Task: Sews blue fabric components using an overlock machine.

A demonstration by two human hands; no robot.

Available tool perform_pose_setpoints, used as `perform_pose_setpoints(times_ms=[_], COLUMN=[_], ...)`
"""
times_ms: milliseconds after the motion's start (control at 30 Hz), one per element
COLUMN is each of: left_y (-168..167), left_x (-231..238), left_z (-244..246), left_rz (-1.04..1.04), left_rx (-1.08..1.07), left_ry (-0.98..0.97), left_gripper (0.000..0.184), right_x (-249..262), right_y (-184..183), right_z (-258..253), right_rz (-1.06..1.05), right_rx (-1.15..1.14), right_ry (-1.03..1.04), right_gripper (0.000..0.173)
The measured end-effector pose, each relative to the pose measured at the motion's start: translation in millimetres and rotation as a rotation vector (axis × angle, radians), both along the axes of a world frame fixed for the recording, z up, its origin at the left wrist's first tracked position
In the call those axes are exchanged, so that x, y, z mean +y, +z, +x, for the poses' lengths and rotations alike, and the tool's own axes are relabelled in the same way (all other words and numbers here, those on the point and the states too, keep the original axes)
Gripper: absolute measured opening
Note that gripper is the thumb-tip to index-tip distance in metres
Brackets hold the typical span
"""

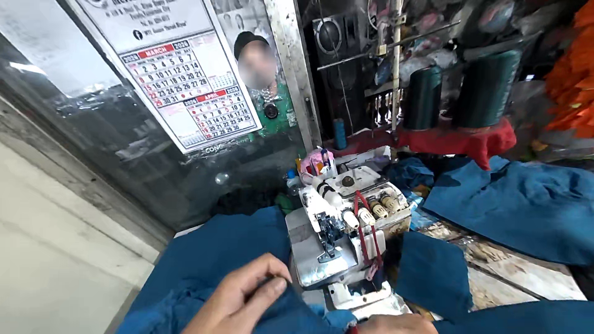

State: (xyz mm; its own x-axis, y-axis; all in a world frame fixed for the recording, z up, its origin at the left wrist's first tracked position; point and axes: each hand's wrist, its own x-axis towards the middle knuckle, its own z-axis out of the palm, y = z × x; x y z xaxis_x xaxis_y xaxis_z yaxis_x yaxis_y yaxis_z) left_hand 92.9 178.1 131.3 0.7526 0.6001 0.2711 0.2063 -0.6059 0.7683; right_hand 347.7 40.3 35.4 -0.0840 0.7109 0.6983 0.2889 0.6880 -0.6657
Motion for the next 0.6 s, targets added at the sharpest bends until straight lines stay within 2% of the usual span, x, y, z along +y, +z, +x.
perform_pose_setpoints(times_ms=[67, 100, 167, 233, 333, 400, 500, 600], left_y=[23.7, 23.5, 4.7, -15.3, -24.7, -34.3, -59.8, -76.1], left_x=[20.4, 34.7, 66.7, 92.6, 104.6, 112.7, 125.7, 120.3], left_z=[10.1, 20.6, 42.2, 54.4, 58.1, 64.7, 77.9, 93.1], left_rz=[0.134, 0.199, 0.25, 0.19, 0.173, 0.215, 0.438, 0.648], left_rx=[0.001, 0.052, 0.286, 0.477, 0.541, 0.59, 0.663, 0.698], left_ry=[0.05, 0.097, 0.159, 0.124, 0.094, 0.139, 0.346, 0.534], left_gripper=[0.02, 0.019, 0.024, 0.036, 0.039, 0.038, 0.047, 0.049], right_x=[9.5, 20.7, 45.4, 60.6, 73.7, 83.3, 96.4, 97.2], right_y=[-0.3, -10.4, -39.9, -55.5, -64.1, -69.7, -67.8, -65.1], right_z=[-0.8, -1.8, -5.7, -6.2, -5.9, -9.8, -22.7, -27.0], right_rz=[-0.15, -0.235, -0.374, -0.444, -0.436, -0.405, -0.363, -0.371], right_rx=[0.062, 0.102, 0.197, 0.309, 0.394, 0.441, 0.471, 0.464], right_ry=[-0.098, -0.168, -0.304, -0.362, -0.425, -0.47, -0.539, -0.572], right_gripper=[0.019, 0.018, 0.015, 0.014, 0.019, 0.024, 0.027, 0.029])
